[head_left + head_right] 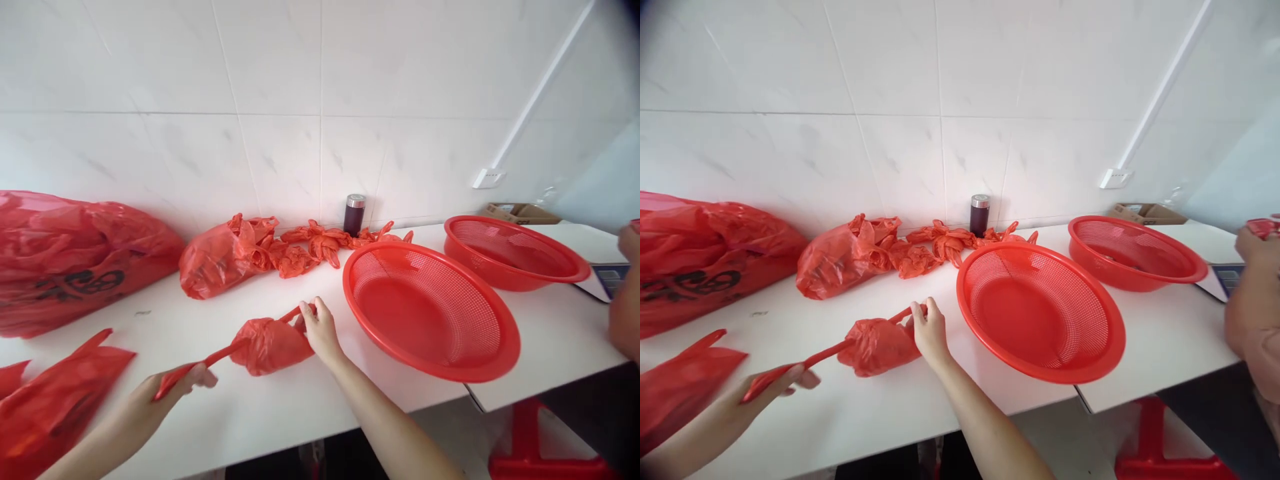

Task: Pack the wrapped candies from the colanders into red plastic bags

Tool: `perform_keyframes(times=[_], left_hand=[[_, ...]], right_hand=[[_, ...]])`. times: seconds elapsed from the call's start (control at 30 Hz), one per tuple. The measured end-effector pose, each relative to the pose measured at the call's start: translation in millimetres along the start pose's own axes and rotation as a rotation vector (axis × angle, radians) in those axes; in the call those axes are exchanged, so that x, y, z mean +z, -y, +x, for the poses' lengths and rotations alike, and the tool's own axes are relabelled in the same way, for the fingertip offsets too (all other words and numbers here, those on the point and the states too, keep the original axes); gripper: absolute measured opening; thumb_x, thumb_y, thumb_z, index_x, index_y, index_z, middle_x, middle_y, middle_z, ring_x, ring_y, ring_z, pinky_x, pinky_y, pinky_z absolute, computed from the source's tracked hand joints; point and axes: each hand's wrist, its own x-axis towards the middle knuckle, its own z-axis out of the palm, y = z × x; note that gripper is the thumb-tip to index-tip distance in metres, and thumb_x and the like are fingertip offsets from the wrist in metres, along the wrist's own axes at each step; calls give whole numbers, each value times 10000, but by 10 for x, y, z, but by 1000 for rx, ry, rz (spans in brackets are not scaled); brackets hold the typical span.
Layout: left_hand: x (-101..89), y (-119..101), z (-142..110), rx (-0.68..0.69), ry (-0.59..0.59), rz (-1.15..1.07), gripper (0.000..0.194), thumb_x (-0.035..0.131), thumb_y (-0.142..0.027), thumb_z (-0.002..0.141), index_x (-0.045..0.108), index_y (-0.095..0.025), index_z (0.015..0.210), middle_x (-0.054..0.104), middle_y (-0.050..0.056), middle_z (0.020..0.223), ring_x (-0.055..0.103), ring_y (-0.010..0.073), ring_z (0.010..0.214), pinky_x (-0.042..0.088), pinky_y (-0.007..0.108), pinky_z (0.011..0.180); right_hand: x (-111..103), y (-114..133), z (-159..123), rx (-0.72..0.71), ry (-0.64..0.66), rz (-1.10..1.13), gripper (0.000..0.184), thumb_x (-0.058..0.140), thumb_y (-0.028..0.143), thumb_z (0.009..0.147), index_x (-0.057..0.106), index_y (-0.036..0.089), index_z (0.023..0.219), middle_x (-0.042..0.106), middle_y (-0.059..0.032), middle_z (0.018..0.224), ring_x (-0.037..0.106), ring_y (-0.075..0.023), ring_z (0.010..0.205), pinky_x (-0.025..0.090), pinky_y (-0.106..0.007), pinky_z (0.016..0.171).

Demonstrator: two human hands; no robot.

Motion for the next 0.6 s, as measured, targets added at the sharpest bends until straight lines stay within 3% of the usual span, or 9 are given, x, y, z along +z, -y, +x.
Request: perform_keyframes(times=[0.13, 0.23, 0.4, 0.5, 0.6], left_hand=[[115, -407, 222, 40, -162, -50, 449, 362, -619, 880, 625, -255, 859, 671, 46, 989, 611, 268, 1004, 472, 392, 931], [327, -546, 553, 97, -232, -90, 444, 303, -583, 917, 571, -238, 1000, 637, 48, 941, 602, 237, 974, 474, 348, 891], [611, -663, 1010, 156, -151, -16, 377, 261, -532, 947, 446, -251, 779, 511, -36, 631, 522, 174, 610, 447, 286, 653], [623, -677, 1106, 180, -75, 63, 318, 323, -496, 935, 432, -257, 756, 464, -54, 546, 462, 171, 530, 403, 275, 594], [600, -586, 1097, 172, -11, 127, 293, 342, -469, 927, 508, -266, 796, 555, -40, 589, 513, 177, 540, 412, 272, 591]], right_hand=[[219, 119, -69, -45, -45, -353, 337, 406, 567, 930, 386, 231, 935, 649, -9, 786, 649, -209, 747, 449, -296, 659], [355, 81, -163, -152, -37, -653, 361, 437, 533, 929, 414, 199, 1064, 658, -65, 855, 645, -253, 791, 420, -315, 666], [321, -172, -163, -266, 97, -733, 171, 415, 345, 965, 416, 192, 1042, 657, -28, 796, 630, -208, 698, 353, -260, 577], [153, -236, -114, -299, 87, -712, 97, 419, 303, 965, 410, 210, 990, 637, 6, 762, 604, -179, 657, 330, -238, 562], [-8, -255, -93, -334, 102, -765, 79, 433, 280, 958, 402, 216, 925, 632, 12, 764, 591, -168, 659, 321, -229, 573]])
